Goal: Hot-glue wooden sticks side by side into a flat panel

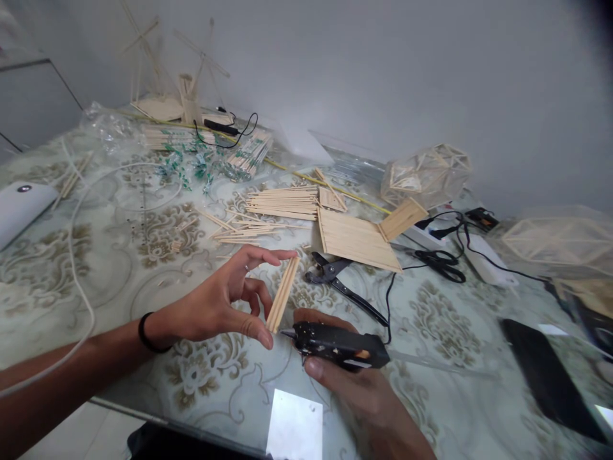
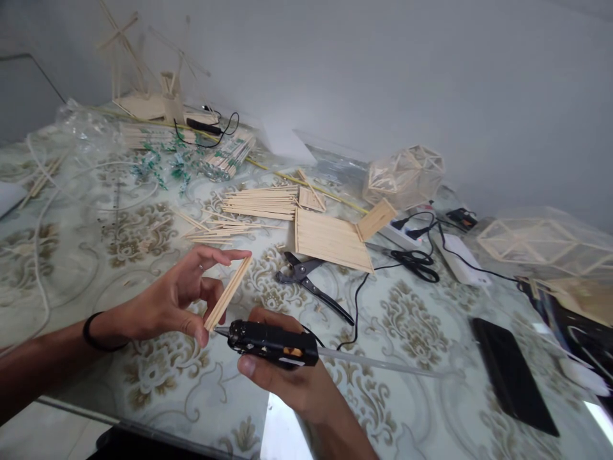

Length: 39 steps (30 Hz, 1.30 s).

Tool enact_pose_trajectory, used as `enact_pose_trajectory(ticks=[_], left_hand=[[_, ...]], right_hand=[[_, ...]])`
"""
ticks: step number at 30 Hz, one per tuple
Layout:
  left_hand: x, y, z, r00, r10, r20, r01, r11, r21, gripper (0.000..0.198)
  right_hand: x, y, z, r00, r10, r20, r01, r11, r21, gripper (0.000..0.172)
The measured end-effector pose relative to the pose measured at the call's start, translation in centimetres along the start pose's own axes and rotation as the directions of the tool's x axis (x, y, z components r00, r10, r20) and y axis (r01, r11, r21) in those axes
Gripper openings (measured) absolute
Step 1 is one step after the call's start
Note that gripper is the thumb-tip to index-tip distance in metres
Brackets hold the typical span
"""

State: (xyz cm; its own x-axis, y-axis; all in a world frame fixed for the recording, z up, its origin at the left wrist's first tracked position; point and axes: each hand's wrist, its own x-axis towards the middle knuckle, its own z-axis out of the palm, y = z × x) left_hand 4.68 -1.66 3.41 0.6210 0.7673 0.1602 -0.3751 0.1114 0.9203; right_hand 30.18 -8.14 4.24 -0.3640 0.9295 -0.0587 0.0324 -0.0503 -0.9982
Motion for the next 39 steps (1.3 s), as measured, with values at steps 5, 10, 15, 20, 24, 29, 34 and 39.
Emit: enact_pose_trajectory(ticks=[5,10,15,20,24,29,34,39], left_hand=[[0.0,0.1,0.1,1.0,-0.006,-0.002,0.006,1.0,-0.009,0.082],[-0.1,0.2,0.1,1.0,-0.011,-0.005,0.011,1.0,-0.011,0.081],[-0.1,0.1,0.1,1.0,-0.011,-0.009,0.011,1.0,-0.009,0.081],[-0.1,0.1,0.1,1.0,-0.019,-0.013,0.019,1.0,-0.021,0.083],[-0.1,0.1,0.1,1.0,-0.022,-0.009,0.021,1.0,-0.015,0.083],[-0.1,-0.1,0.0,1.0,-0.007,-0.003,0.007,1.0,0.0,0.084],[-0.1,0.1,0.0,1.0,0.003,0.008,-0.003,1.0,0.015,0.081],[0.0,0.0,-0.1,1.0,0.006,0.013,-0.007,0.999,0.038,0.082]], right_hand=[[-0.6,0.5,0.0,0.997,0.024,-0.076,-0.027,0.999,-0.04,0.031],[-1.5,0.9,0.2,0.987,0.055,-0.153,-0.057,0.998,-0.011,0.041],[-1.6,0.8,0.2,0.977,0.1,-0.19,-0.098,0.995,0.022,0.043],[-1.6,0.7,0.0,0.983,0.079,-0.165,-0.083,0.996,-0.018,0.039],[-2.0,0.6,0.5,0.956,0.153,-0.252,-0.144,0.988,0.053,0.044],[-2.1,0.7,0.8,0.942,0.168,-0.29,-0.156,0.986,0.062,0.045],[-2.0,0.9,0.8,0.943,0.162,-0.29,-0.158,0.987,0.038,0.046],[-2.0,1.0,0.9,0.934,0.176,-0.311,-0.17,0.984,0.046,0.047]])
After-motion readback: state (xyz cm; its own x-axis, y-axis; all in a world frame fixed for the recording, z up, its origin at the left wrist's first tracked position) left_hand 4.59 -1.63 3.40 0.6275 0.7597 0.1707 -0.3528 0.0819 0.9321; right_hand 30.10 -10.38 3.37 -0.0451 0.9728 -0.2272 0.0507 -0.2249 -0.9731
